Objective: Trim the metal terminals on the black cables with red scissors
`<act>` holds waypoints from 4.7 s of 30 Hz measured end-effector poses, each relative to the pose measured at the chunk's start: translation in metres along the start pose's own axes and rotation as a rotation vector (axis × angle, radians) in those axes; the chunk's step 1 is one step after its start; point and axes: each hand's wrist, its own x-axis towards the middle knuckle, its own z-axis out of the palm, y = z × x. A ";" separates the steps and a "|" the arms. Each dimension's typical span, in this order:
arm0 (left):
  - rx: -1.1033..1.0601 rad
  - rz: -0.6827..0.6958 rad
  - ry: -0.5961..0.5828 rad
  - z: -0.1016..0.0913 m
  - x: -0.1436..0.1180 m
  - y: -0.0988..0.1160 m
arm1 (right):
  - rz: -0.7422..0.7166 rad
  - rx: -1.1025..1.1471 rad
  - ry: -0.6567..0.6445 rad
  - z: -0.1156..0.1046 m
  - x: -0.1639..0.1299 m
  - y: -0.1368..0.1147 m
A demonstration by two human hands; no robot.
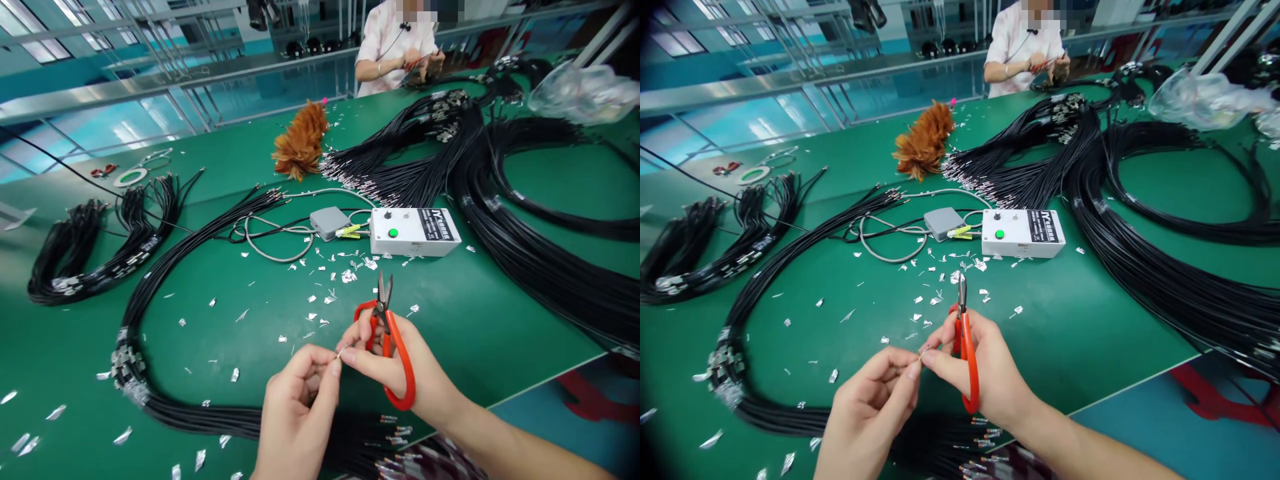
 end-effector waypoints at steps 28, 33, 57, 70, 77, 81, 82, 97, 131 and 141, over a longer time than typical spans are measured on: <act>-0.145 -0.201 -0.261 -0.013 0.019 -0.017 | -0.097 -0.263 -0.019 -0.023 0.004 0.005; -0.129 -0.182 -0.232 -0.011 0.019 -0.021 | -0.080 -0.114 0.083 -0.010 -0.001 0.009; -0.019 -0.046 -0.080 -0.002 0.008 -0.025 | -0.286 -0.441 0.162 0.001 -0.011 0.033; -0.293 -0.115 -0.118 -0.016 0.005 -0.008 | -0.406 -1.346 0.027 -0.024 -0.006 0.014; -0.264 -0.156 -0.150 -0.016 0.005 -0.011 | -0.581 -1.503 -0.015 -0.025 -0.003 0.003; -0.255 -0.160 -0.166 -0.016 0.006 -0.012 | -0.613 -1.543 -0.040 -0.027 -0.003 -0.002; -0.256 -0.160 -0.169 -0.016 0.006 -0.013 | -0.617 -1.546 -0.043 -0.027 -0.003 -0.002; -0.236 -0.144 -0.155 -0.014 0.006 -0.016 | -0.381 -1.218 -0.050 -0.033 0.000 0.006; 0.506 0.368 -0.371 -0.019 0.009 -0.021 | -0.012 -0.018 -0.176 -0.038 -0.009 0.013; 0.364 0.244 -0.137 -0.005 0.007 -0.019 | -0.007 0.117 0.020 -0.017 -0.017 0.039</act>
